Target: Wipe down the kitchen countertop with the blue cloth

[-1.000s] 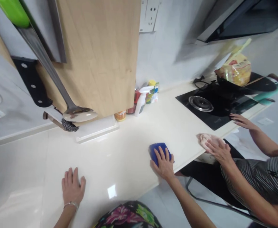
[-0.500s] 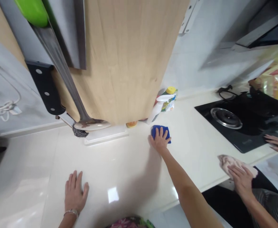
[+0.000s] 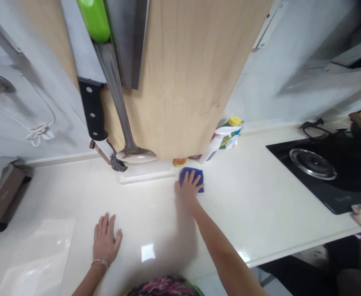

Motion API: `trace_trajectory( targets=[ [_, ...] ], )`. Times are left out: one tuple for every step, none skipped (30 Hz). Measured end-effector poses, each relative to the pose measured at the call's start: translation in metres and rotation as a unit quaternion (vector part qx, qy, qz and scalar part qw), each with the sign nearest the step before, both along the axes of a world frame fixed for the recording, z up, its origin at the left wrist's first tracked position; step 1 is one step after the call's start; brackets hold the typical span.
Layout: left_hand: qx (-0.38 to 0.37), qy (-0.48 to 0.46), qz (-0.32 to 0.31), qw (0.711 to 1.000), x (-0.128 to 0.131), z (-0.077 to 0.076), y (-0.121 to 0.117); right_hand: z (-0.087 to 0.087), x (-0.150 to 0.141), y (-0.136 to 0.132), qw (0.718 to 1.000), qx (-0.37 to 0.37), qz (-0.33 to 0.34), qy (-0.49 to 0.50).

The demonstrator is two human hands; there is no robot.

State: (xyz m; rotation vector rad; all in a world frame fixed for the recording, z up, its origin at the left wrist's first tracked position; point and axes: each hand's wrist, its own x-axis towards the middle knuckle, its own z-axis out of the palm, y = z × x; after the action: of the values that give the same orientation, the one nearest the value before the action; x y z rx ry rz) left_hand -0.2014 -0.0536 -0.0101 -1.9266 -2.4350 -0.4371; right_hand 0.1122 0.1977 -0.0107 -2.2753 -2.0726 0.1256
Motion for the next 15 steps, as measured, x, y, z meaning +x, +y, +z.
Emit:
trace_trajectory(
  targets=[
    [0.000, 0.002, 0.001, 1.000, 0.000, -0.001, 0.000, 0.002, -0.011, -0.008, 1.000, 0.004, 0.016, 0.002],
    [0.001, 0.002, 0.002, 1.000, -0.001, -0.002, -0.001, 0.005, -0.021, -0.017, 1.000, 0.008, 0.028, 0.004],
    [0.001, 0.002, 0.003, 1.000, -0.001, -0.003, -0.001, 0.007, -0.031, -0.027, 0.999, 0.009, 0.035, 0.005],
    [0.002, 0.001, 0.004, 1.000, -0.001, -0.004, -0.002, 0.009, -0.039, -0.037, 0.999, 0.008, 0.038, 0.005],
    [0.003, -0.001, 0.003, 1.000, -0.002, -0.006, -0.002, 0.010, -0.047, -0.048, 0.999, 0.005, 0.039, 0.005],
    [0.004, -0.002, 0.002, 1.000, -0.002, -0.007, -0.002, 0.012, -0.054, -0.058, 0.999, 0.002, 0.041, 0.004],
    [0.007, -0.004, 0.001, 1.000, -0.002, -0.008, -0.003, 0.013, -0.061, -0.067, 0.999, -0.001, 0.045, 0.003],
    [0.010, -0.007, 0.001, 1.000, -0.002, -0.009, -0.003, 0.013, -0.068, -0.077, 0.999, -0.004, 0.052, 0.003],
    [0.014, -0.010, 0.001, 1.000, -0.001, -0.010, -0.003, 0.013, -0.075, -0.086, 0.998, -0.007, 0.064, 0.003],
    [0.018, -0.013, 0.002, 1.000, -0.001, -0.012, -0.004, 0.013, -0.083, -0.094, 0.997, -0.010, 0.079, 0.004],
    [0.022, -0.017, 0.003, 1.000, -0.001, -0.013, -0.004, 0.013, -0.090, -0.103, 0.995, -0.011, 0.097, 0.006],
    [0.026, -0.020, 0.004, 0.999, 0.000, -0.013, -0.005, 0.012, -0.098, -0.111, 0.993, -0.012, 0.116, 0.007],
    [0.031, -0.022, 0.005, 0.999, 0.000, -0.014, -0.006, 0.011, -0.105, -0.119, 0.991, -0.011, 0.135, 0.007],
    [0.034, -0.024, 0.005, 0.999, 0.000, -0.015, -0.006, 0.010, -0.111, -0.127, 0.988, -0.009, 0.155, 0.008],
    [0.037, -0.024, 0.004, 0.999, 0.000, -0.015, -0.007, 0.009, -0.116, -0.135, 0.985, -0.004, 0.175, 0.009]
  ],
)
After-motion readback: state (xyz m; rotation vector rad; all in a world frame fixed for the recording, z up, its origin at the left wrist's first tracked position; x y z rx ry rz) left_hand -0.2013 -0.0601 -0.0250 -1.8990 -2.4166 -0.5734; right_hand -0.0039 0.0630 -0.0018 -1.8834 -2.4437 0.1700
